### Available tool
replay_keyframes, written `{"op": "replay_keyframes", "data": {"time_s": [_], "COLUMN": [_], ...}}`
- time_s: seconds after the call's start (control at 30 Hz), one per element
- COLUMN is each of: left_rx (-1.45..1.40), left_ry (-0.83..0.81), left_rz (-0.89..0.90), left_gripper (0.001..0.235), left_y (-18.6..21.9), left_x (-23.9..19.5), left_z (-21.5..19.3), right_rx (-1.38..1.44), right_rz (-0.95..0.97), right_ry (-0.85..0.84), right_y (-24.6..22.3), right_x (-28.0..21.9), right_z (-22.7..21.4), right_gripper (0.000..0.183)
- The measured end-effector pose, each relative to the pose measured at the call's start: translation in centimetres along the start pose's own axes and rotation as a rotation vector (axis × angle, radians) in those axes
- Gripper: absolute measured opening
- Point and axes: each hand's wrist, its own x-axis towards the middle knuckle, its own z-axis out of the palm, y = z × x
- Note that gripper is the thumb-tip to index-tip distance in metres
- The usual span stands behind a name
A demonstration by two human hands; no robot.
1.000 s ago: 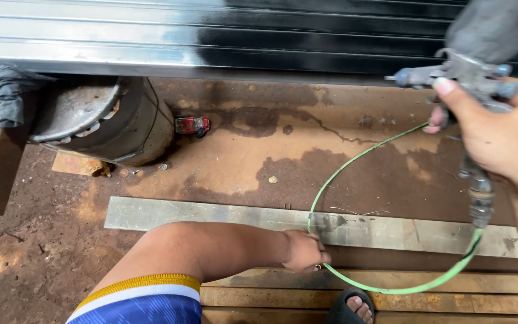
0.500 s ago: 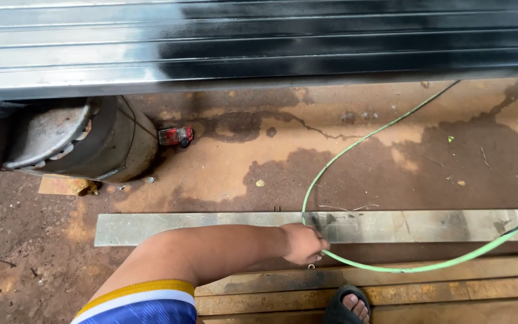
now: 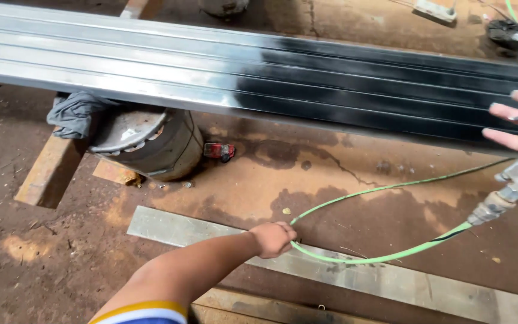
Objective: Spray painting long metal beams with black paint using a pneumatic spray gun on a fabrication floor.
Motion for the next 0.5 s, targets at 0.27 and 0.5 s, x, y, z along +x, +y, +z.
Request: {"op": "replay_keyframes", "data": {"time_s": [0.27,0.5], "left_rx": [-0.021,0.152], "left_ry": [0.368,0.344], "left_rz": [-0.073,-0.048], "left_gripper": [0.041,0.027], "left_y": [-3.7,-7.2], "left_x": [-8.4,-12.5], "left_z": [-1.5,-5.6], "right_rx": [-1.125,-1.123], "right_rz": [-0.428,-0.619], "right_ry": [0.672,0.710], "right_y": [11.1,14.0], "right_x": [9.1,9.7], "right_z": [10.0,16.8], "right_gripper": [0.065,0.028]}}
